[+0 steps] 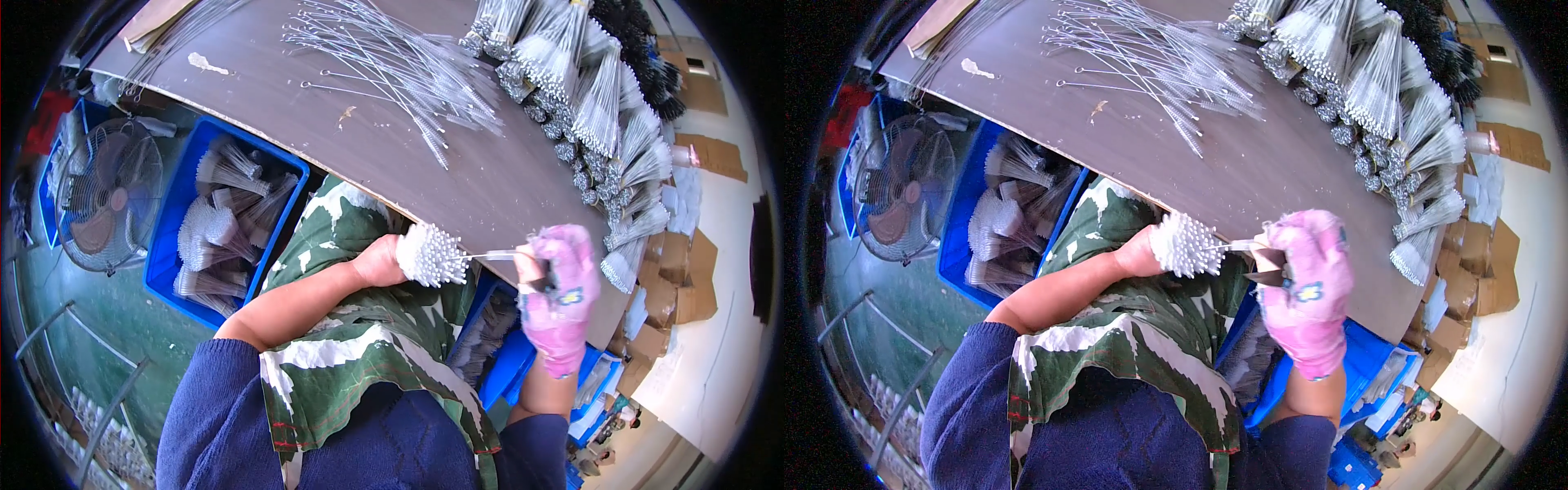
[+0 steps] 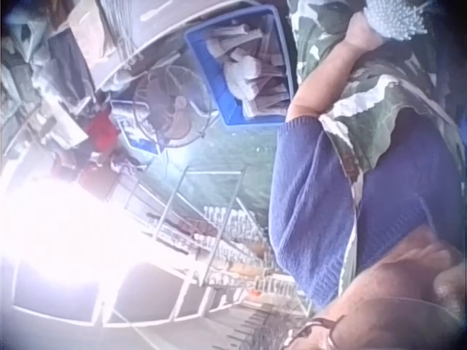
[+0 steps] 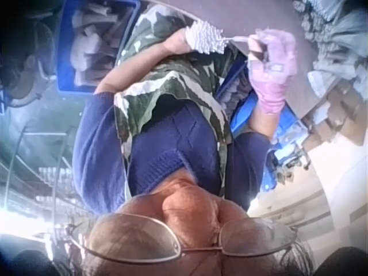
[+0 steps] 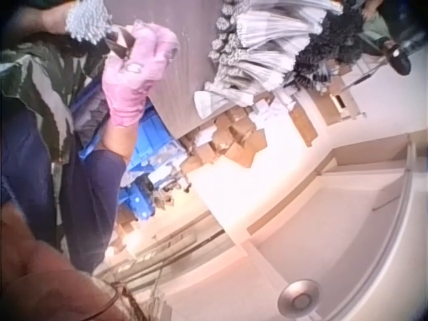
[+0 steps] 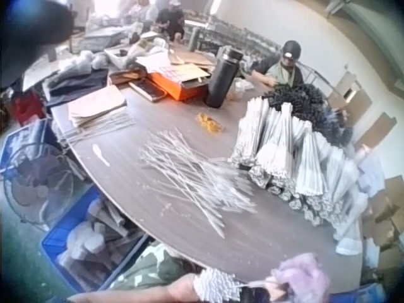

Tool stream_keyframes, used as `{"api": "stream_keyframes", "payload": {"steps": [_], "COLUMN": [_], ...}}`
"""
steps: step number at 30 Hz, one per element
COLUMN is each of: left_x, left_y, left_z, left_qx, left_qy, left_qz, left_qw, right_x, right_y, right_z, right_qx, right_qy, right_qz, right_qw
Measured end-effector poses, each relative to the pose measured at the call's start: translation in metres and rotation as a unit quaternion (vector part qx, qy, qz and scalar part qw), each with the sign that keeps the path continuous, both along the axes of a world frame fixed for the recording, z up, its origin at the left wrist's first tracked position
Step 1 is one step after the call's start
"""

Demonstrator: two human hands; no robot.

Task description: The person assembles plastic brush-like components onto wire stems and secures them with rubber bands.

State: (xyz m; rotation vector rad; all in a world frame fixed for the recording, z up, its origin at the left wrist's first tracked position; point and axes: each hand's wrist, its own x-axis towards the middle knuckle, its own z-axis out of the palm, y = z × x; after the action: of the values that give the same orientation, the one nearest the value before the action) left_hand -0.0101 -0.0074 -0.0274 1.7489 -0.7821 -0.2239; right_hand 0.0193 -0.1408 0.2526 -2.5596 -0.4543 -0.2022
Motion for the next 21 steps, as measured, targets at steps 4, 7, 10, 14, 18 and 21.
{"api": "stream_keyframes", "payload": {"steps": [4,7,10,14,18,21], "left_x": [0.011,0.015,0.021,0.017,0.014,0.015], "left_y": [0.001,0.002,0.011,0.011,0.015,0.019], "left_z": [0.025,0.027,0.044,0.035,0.031,0.024], "left_qx": [-0.039,-0.061,0.0,-0.037,0.008,0.04], "left_qy": [-0.039,-0.005,-0.097,-0.023,-0.013,0.033], "left_qz": [0.019,0.024,0.063,0.042,0.064,0.052], "left_qw": [0.998,0.998,0.993,0.998,0.998,0.997], "right_x": [0.005,-0.007,-0.007,-0.02,-0.018,-0.004], "right_y": [-0.003,0.006,-0.002,-0.009,0.002,0.008], "right_z": [0.028,0.032,0.033,0.034,0.021,0.006], "right_qx": [-0.044,-0.03,-0.016,0.036,0.145,0.153], "right_qy": [-0.008,-0.045,-0.074,-0.05,0.04,0.112], "right_qz": [0.001,-0.05,-0.118,-0.127,-0.01,0.086], "right_qw": [0.999,0.997,0.99,0.99,0.989,0.978]}}
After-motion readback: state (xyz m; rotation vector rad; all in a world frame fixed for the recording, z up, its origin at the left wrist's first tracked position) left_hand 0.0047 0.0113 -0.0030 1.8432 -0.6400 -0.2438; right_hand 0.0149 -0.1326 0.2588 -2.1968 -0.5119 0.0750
